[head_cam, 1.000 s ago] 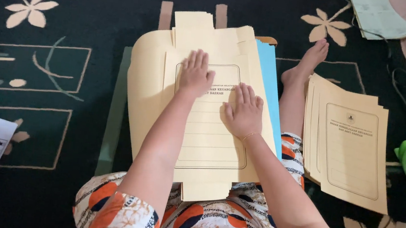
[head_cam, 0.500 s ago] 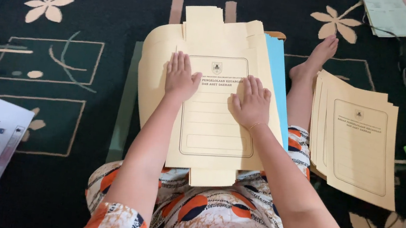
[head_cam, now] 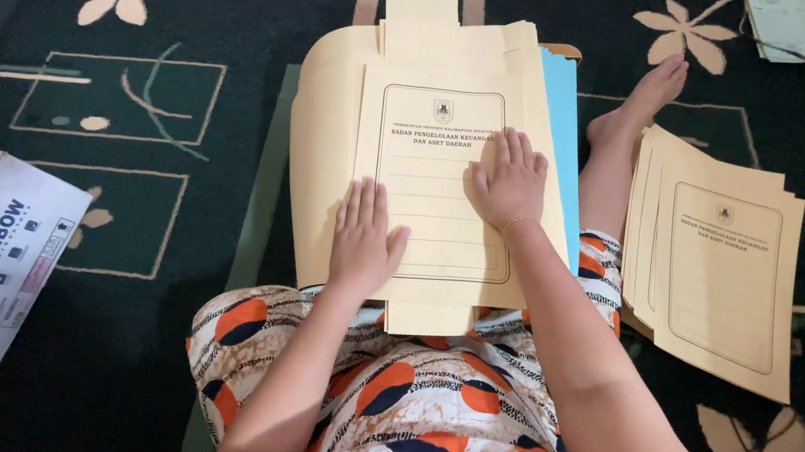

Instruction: Folding and creasing yellow cardstock document folders by hand.

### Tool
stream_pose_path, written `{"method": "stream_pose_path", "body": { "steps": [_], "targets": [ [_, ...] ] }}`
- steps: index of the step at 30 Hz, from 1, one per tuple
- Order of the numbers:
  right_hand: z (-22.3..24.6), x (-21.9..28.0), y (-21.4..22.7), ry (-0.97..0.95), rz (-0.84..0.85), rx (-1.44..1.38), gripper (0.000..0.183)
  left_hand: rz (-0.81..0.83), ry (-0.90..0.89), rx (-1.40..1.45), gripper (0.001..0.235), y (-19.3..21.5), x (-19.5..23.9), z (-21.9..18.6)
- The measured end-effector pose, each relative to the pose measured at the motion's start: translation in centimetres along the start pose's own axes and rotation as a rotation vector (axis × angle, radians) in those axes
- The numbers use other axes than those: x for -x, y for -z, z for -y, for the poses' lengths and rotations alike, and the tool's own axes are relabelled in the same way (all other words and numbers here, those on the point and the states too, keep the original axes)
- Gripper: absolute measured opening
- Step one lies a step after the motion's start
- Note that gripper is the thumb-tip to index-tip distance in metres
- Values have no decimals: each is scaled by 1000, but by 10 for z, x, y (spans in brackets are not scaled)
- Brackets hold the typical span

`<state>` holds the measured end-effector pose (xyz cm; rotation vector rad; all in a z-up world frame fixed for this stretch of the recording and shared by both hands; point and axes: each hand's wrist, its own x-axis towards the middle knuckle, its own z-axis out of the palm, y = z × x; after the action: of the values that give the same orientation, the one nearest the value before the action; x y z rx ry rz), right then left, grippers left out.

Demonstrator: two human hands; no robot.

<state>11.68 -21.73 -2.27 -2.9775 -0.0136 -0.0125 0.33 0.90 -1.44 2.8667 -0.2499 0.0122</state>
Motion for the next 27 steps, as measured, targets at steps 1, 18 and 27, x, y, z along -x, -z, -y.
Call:
{"method": "stream_pose_path", "body": {
  "steps": [1, 18, 27],
  "targets": [
    [0, 0, -1, -1, 4, 4, 70, -44, -15, 11, 78, -5, 8, -2],
    [-2, 0, -1, -4, 13, -12, 69, 136, -157, 19, 73, -35, -126, -40],
    [0, 1, 6, -2, 25, 9, 70, 80, -53, -19, 69, -21, -237, 1]
  ]
}}
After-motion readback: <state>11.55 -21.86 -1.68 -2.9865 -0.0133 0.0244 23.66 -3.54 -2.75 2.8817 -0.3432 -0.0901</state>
